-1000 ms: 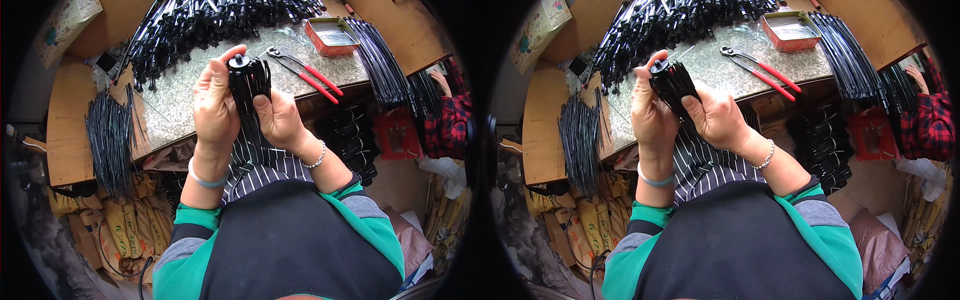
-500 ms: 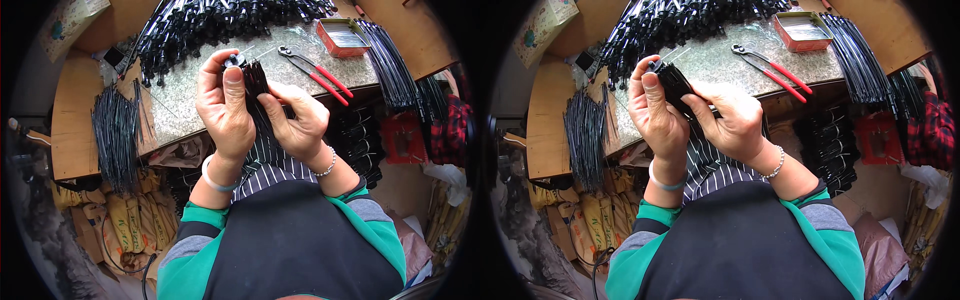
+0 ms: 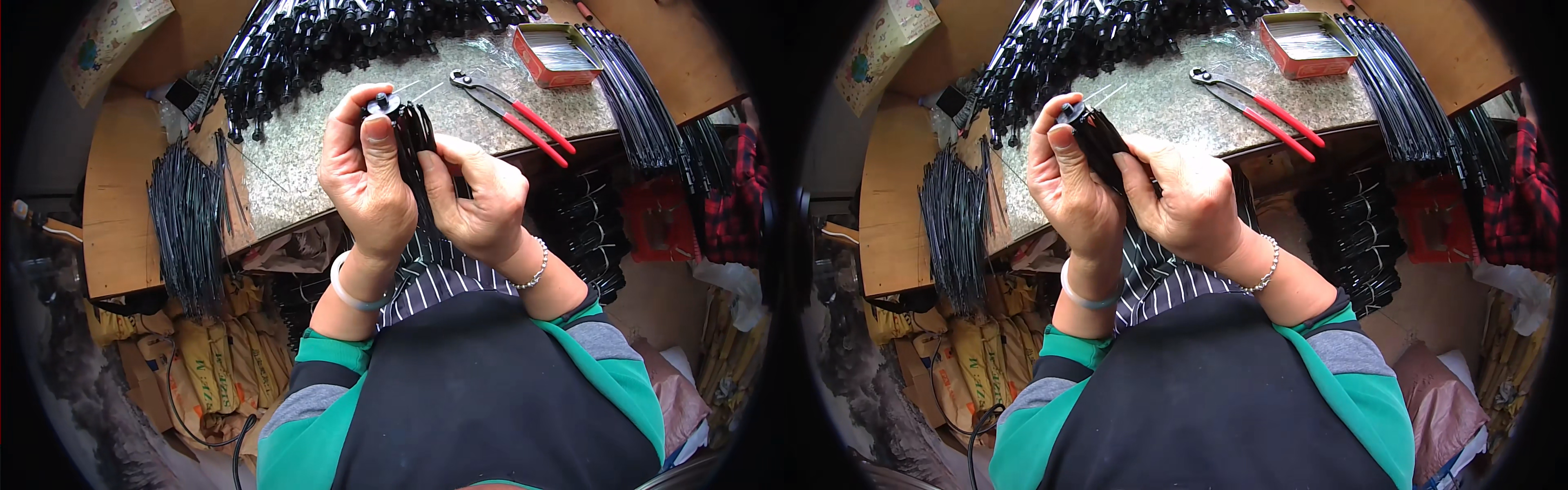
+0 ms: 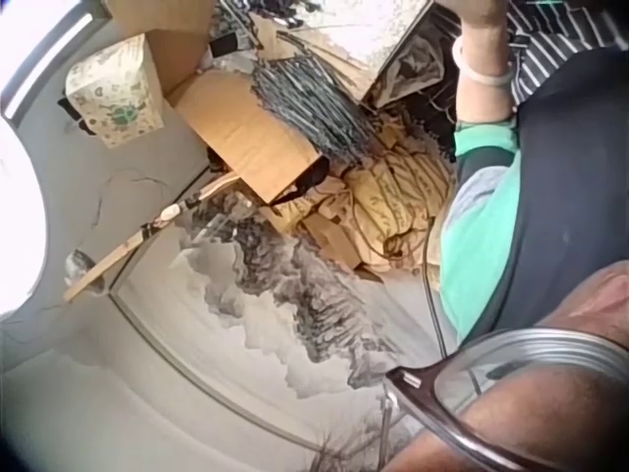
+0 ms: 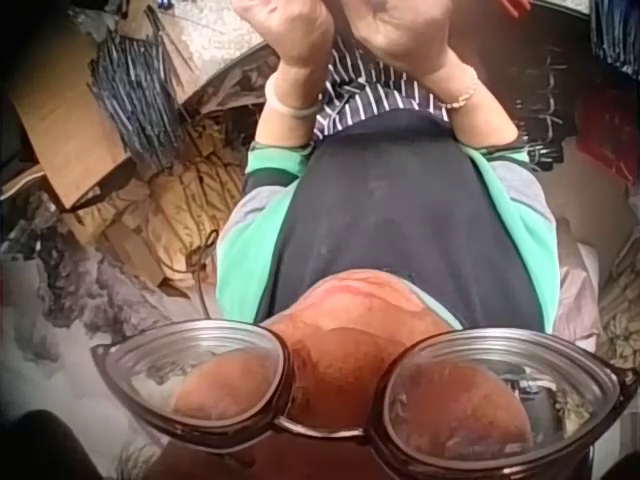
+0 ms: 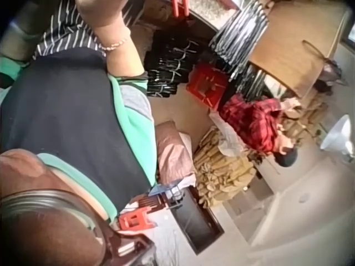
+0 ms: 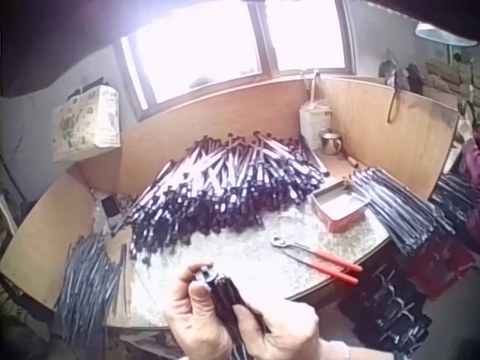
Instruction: Assembling wiring harnesses by bundling wires and inserting them into connectors using pliers and wire cutters.
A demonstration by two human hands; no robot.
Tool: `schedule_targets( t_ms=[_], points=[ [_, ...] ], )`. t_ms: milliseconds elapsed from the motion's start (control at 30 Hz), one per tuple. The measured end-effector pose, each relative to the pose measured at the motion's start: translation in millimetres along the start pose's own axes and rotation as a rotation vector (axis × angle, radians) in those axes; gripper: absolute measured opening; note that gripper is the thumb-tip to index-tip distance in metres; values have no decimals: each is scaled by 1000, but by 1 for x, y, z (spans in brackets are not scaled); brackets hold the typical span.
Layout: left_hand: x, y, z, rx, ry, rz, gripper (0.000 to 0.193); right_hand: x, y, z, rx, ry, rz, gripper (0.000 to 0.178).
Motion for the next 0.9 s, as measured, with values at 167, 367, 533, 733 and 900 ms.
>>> schedule_targets(
  t_ms=[167, 367, 533, 733, 900],
  points=[
    [0, 0, -3, 16, -22, 23, 33, -1, 1, -1, 8, -38, 22, 15],
    [0, -4, -5, 24, -5, -2, 38, -1, 3, 0, 25, -84, 30, 15],
    [2, 1, 5, 225, 123, -92, 45, -8, 4, -1, -15, -302, 220, 12],
    [1, -4, -1, 120, 236, -353, 42, -21, 1, -8, 89, -622, 684, 9],
    [7, -2, -3, 114, 175, -321, 41, -24, -1, -5, 93, -489, 596, 6]
  ],
)
Point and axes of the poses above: each hand's wrist, its own z-axis towards the middle knuckle, its own y-axis out of the back of the hand, x = y × z, the point moved 3 cm from there along z, towards the middle knuckle, and after that the axes turned 11 degrees about -x, right-handed, at the moved point
